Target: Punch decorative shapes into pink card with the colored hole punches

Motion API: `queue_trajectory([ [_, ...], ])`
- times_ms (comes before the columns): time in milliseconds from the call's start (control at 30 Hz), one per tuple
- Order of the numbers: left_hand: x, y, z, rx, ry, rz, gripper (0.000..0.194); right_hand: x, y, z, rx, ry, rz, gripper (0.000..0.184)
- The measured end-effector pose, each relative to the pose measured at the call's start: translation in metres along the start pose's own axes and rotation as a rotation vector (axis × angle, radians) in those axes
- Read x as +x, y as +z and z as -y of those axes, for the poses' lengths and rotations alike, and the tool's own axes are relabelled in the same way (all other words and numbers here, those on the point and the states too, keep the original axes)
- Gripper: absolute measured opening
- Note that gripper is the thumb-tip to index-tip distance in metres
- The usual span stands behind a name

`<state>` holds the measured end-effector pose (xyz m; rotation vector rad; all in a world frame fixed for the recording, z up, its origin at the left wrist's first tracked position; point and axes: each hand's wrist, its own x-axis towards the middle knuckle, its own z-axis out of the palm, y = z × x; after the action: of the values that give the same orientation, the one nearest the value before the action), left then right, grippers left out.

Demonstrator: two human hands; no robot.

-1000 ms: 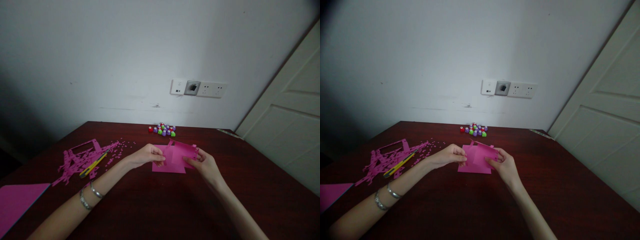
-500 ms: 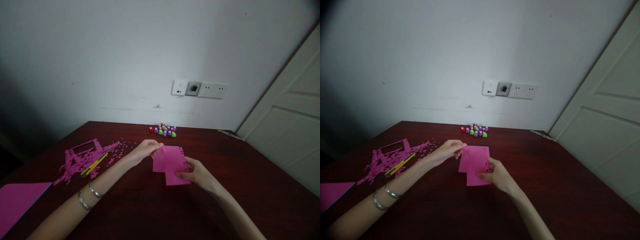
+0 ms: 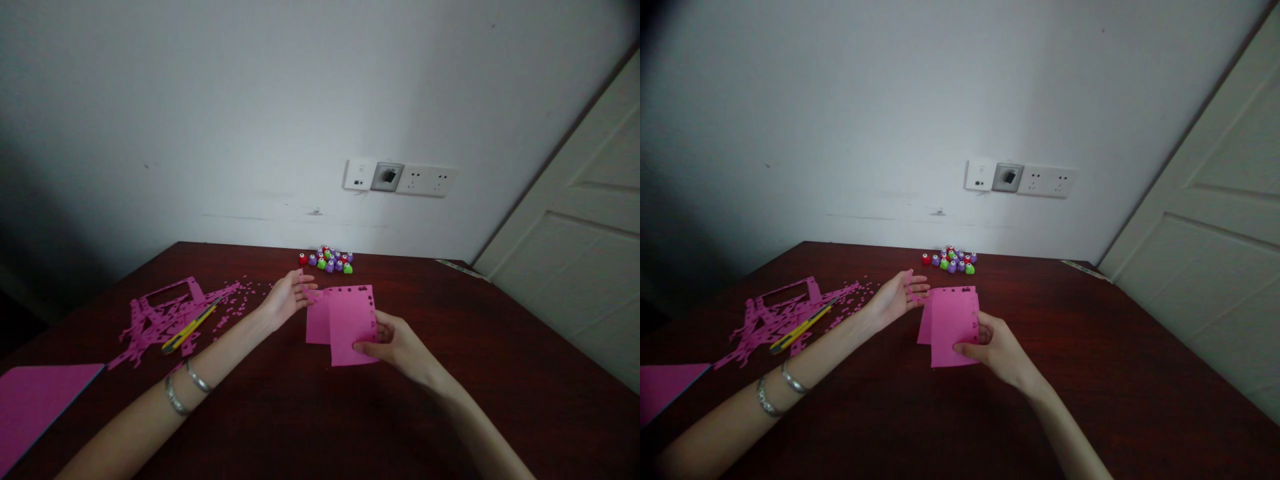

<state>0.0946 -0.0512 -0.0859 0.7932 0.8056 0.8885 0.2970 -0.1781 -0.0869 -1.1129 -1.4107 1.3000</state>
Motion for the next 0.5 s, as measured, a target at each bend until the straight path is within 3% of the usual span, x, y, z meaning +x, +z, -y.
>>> queue_trajectory([
  [67,0.004,-0.004,0.000,-0.054,0.042,-0.050,0.032,0.000,0.001,-0.001,-0.001,-0.003,-0.014,0.034],
  [133,0.005,-0.006,0.002,-0.076,0.051,0.001,0.040,0.002,0.002,-0.003,0.005,-0.001,-0.063,0.034],
  [300,-0.007,0.004,0.015,0.104,0.000,0.490,0.063,0.006,0.003,-0.011,0.073,-0.029,-0.213,0.039],
  [367,-0.016,0.012,0.023,0.256,0.044,0.588,0.060,0.007,0.004,-0.013,0.092,-0.048,-0.234,0.038],
  [433,-0.024,0.019,0.031,0.389,0.105,0.553,0.051,0.007,0.006,-0.013,0.095,-0.062,-0.223,0.036],
  [500,-0.029,0.024,0.038,0.441,0.136,0.445,0.041,0.006,0.008,-0.011,0.079,-0.074,-0.198,0.034],
])
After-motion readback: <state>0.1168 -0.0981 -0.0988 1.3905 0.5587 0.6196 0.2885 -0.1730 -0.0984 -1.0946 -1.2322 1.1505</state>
